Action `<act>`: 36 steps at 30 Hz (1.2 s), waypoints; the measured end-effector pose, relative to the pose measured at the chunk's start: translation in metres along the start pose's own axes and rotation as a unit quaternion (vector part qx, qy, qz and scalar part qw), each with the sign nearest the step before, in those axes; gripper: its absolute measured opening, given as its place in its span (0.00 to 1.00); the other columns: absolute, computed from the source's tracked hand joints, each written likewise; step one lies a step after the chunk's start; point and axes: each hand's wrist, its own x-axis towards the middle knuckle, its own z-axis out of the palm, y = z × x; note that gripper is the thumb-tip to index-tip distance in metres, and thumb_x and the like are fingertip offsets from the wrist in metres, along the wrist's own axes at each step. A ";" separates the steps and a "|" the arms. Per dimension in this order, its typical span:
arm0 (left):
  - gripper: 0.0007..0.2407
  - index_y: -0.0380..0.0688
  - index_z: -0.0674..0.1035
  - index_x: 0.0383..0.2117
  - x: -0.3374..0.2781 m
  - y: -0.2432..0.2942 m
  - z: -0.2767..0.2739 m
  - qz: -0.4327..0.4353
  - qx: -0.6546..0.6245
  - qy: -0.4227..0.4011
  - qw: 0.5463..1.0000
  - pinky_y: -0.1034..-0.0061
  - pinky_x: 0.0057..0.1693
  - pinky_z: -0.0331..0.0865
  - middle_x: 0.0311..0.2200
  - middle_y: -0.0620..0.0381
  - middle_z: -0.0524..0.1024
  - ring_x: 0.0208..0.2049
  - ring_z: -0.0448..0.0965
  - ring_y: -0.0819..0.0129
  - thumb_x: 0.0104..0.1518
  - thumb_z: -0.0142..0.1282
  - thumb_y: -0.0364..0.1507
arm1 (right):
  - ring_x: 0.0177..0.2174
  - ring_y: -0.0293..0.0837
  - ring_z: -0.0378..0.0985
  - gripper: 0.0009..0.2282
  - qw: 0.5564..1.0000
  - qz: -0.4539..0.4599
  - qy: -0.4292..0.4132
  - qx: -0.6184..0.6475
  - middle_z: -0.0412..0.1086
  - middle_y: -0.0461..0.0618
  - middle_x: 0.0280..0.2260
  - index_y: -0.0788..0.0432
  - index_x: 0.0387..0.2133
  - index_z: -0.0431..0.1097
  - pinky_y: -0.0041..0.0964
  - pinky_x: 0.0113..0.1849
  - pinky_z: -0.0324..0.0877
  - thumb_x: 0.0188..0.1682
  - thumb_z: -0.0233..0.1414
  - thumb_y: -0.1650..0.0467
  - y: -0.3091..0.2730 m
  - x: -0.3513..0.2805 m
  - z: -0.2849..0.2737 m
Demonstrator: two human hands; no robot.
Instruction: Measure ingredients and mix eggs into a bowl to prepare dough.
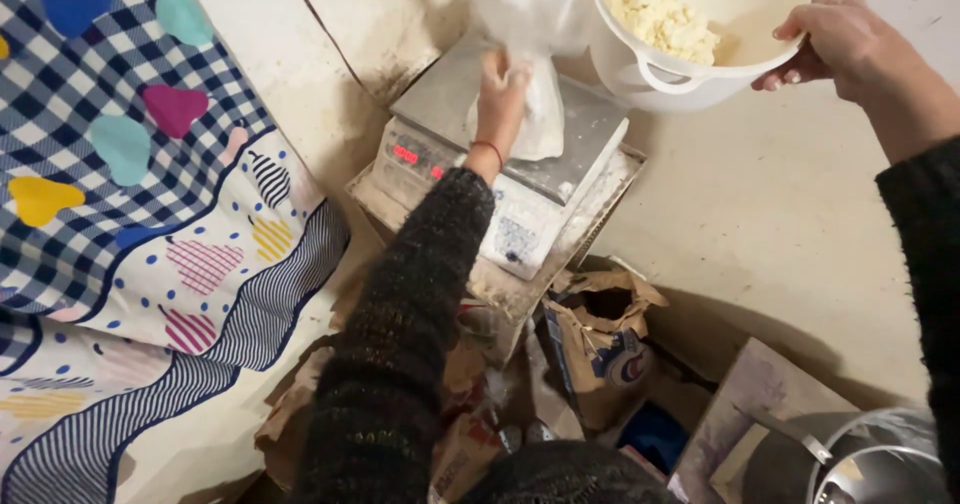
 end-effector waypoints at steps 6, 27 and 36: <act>0.41 0.31 0.60 0.63 -0.020 -0.009 0.006 0.145 0.181 0.050 0.971 0.62 0.65 0.62 0.60 0.36 0.63 0.62 0.65 0.48 0.47 0.73 0.38 | 0.26 0.52 0.79 0.14 1.000 0.001 0.009 -0.030 0.73 0.71 0.29 0.84 0.46 0.63 0.37 0.31 0.76 0.60 0.40 0.75 0.011 0.001 -0.006; 0.47 0.38 0.55 0.67 -0.007 -0.014 0.024 0.118 0.270 0.097 0.951 0.42 0.72 0.37 0.67 0.37 0.55 0.70 0.53 0.43 0.44 0.73 0.45 | 0.24 0.52 0.79 0.13 0.999 0.034 0.008 -0.026 0.73 0.71 0.28 0.83 0.45 0.65 0.35 0.29 0.74 0.58 0.40 0.77 0.025 0.012 -0.009; 0.53 0.34 0.52 0.65 0.037 0.015 0.029 0.103 0.356 0.092 0.924 0.37 0.65 0.43 0.62 0.33 0.62 0.65 0.59 0.39 0.37 0.77 0.49 | 0.24 0.50 0.79 0.13 0.999 0.046 0.006 0.000 0.73 0.69 0.28 0.81 0.46 0.65 0.34 0.27 0.74 0.56 0.41 0.76 0.023 -0.006 -0.015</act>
